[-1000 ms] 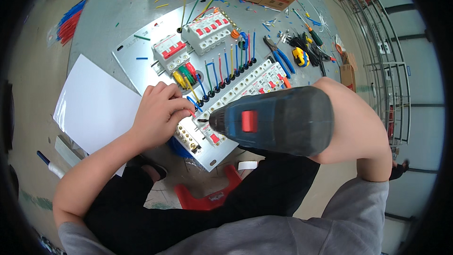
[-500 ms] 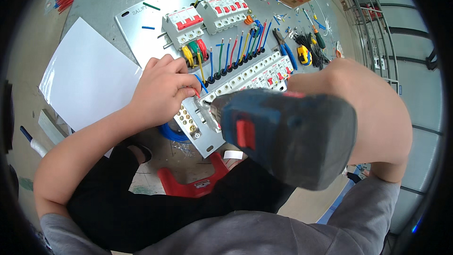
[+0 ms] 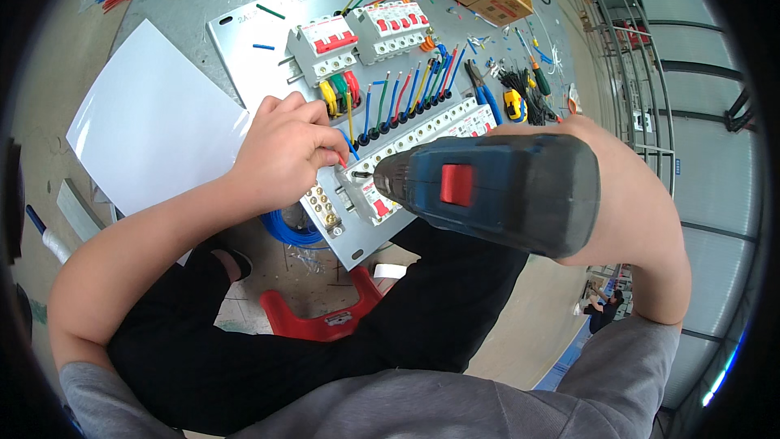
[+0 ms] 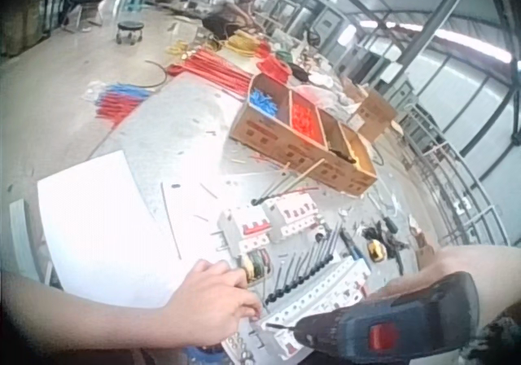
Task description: The person assembles an electrical distribution board by stripping wires, inserting them into terminal blocks, and securing them with a power drill. They handle various colored wires and use pliers and a drill to complete the connections.
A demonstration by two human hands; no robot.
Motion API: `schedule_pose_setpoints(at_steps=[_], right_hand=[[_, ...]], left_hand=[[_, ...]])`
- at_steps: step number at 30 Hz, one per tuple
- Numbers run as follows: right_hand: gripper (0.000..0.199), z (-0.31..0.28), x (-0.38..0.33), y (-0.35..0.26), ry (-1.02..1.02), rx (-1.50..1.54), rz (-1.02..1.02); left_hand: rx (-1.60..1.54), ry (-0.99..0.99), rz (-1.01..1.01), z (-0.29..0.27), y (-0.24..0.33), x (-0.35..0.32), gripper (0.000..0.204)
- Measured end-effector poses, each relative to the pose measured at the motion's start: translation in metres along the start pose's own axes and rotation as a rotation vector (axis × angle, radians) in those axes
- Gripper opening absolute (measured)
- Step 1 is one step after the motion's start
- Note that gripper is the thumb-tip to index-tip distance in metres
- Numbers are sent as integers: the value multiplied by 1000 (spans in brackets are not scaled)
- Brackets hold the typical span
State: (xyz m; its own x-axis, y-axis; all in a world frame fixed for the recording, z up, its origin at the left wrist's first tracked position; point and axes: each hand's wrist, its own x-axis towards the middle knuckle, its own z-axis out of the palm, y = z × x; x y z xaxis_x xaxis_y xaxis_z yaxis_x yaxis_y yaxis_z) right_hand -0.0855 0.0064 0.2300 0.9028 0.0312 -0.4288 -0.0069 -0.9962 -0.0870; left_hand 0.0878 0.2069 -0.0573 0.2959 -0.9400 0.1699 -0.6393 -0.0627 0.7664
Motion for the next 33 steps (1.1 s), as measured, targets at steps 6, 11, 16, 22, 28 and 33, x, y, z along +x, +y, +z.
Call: schedule_pose_setpoints(at_steps=[6,11,16,22,28,33], right_hand=[[73,-3,-10,-2,-16,12,92],[69,-1,10,-1,-79,47,41],[60,1,11,-7,-16,-32,-56],[44,2,19,1,-64,108,-8],[49,-24,52,-27,-328,203,204],[55,-34,60,-29,-345,33,193]], left_hand=[[15,14,27,2,-1,-1,8],[30,25,11,1,-1,-1,8],[21,31,32,3,-1,-1,8],[31,29,6,2,1,-1,8],[16,17,10,0,0,-2,9],[18,33,46,1,-2,-3,9]])
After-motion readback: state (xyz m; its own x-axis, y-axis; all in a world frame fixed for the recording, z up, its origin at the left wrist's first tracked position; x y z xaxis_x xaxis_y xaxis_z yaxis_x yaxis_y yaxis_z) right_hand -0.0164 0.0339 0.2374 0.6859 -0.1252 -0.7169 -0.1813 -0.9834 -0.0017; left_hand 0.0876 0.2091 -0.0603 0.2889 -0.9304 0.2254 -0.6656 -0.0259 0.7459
